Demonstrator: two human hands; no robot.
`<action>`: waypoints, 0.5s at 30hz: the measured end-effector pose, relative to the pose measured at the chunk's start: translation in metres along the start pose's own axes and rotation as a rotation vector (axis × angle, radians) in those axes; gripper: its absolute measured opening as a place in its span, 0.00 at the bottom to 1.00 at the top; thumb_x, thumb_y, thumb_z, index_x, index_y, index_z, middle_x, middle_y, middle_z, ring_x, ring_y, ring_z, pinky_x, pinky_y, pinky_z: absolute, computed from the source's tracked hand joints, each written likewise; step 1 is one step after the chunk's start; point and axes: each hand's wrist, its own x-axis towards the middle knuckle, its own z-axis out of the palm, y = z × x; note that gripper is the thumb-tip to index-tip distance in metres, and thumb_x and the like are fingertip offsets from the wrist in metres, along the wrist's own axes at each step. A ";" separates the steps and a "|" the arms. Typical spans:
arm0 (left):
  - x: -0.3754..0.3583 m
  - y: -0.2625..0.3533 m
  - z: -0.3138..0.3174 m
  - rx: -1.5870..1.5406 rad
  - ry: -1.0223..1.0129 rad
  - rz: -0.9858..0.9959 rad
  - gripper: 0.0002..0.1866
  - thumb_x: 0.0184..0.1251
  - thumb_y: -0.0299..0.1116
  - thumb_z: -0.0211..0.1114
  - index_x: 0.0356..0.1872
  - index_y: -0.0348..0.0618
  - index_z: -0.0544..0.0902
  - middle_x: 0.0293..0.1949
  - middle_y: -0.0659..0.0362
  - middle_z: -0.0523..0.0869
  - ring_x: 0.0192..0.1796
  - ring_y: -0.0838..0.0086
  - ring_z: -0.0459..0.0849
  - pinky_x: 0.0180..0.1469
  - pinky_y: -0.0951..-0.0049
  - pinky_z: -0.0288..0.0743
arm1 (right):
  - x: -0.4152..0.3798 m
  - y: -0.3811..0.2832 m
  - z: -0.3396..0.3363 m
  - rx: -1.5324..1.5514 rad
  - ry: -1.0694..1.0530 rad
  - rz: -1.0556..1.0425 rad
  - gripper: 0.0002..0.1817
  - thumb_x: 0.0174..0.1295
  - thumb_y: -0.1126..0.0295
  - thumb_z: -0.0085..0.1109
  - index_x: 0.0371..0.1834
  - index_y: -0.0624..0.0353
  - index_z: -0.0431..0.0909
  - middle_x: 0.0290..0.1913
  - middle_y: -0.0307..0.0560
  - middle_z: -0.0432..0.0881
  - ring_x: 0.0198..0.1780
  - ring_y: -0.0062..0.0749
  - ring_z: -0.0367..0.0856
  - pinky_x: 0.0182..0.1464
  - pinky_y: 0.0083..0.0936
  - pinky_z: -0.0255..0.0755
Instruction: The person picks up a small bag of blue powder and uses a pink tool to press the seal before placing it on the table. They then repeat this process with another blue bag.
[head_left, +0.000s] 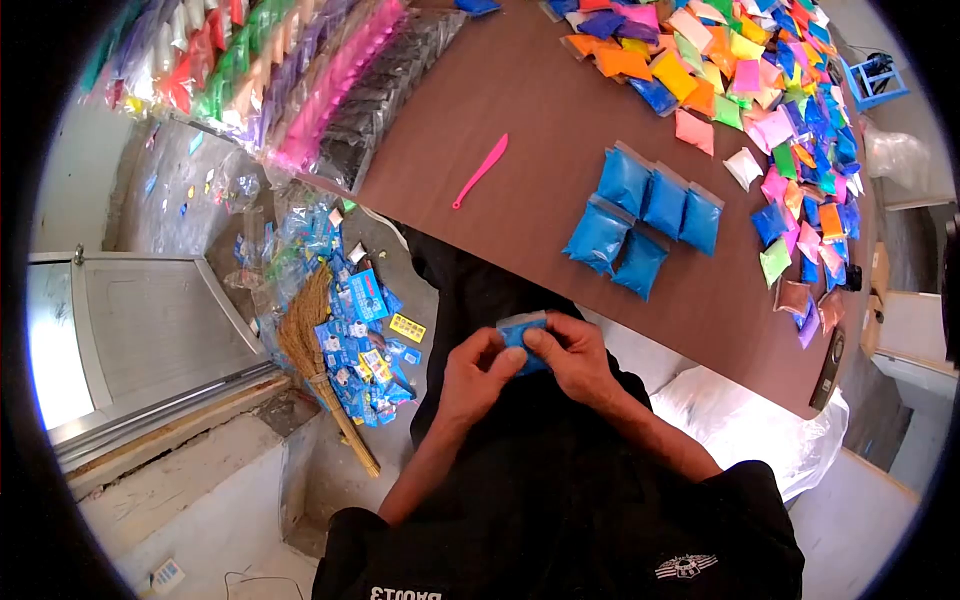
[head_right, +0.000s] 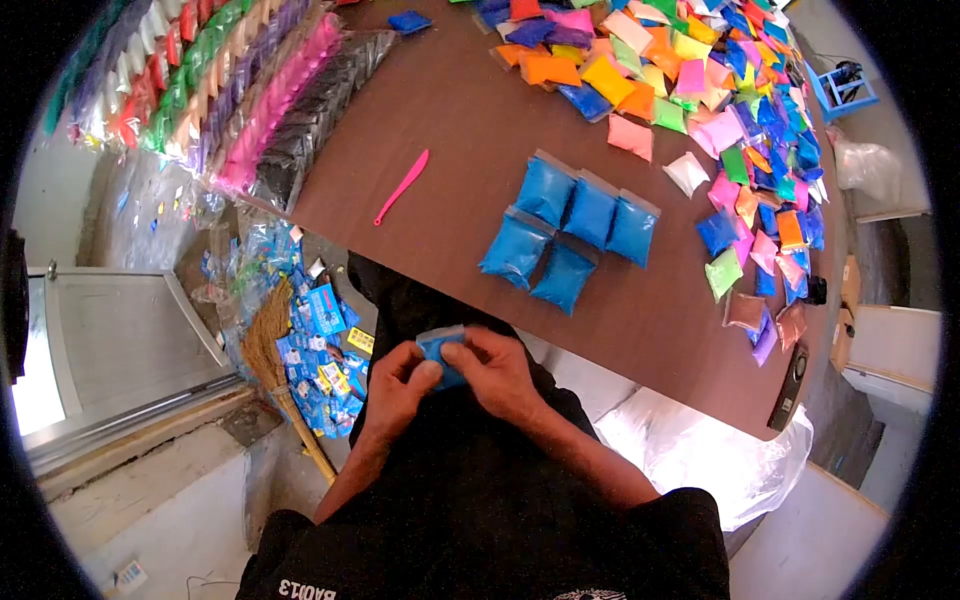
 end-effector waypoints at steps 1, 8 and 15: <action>0.001 0.003 0.000 -0.040 0.033 -0.004 0.11 0.75 0.36 0.66 0.33 0.41 0.80 0.28 0.68 0.77 0.31 0.85 0.71 0.33 0.78 0.66 | 0.000 0.001 0.000 -0.032 -0.022 -0.042 0.15 0.75 0.65 0.59 0.53 0.65 0.83 0.41 0.38 0.84 0.43 0.17 0.78 0.46 0.21 0.75; 0.003 -0.003 0.001 -0.032 0.119 0.147 0.13 0.77 0.36 0.65 0.30 0.42 0.77 0.26 0.69 0.75 0.30 0.86 0.69 0.32 0.79 0.64 | -0.001 -0.010 0.006 -0.051 -0.039 -0.100 0.14 0.75 0.65 0.59 0.52 0.64 0.84 0.40 0.37 0.83 0.43 0.17 0.77 0.46 0.21 0.74; 0.001 -0.001 -0.001 -0.101 0.068 0.016 0.11 0.73 0.37 0.70 0.36 0.41 0.82 0.29 0.69 0.79 0.32 0.86 0.73 0.35 0.79 0.67 | 0.001 -0.001 0.001 -0.076 -0.014 -0.099 0.13 0.75 0.66 0.60 0.52 0.64 0.84 0.39 0.38 0.83 0.41 0.18 0.77 0.44 0.21 0.74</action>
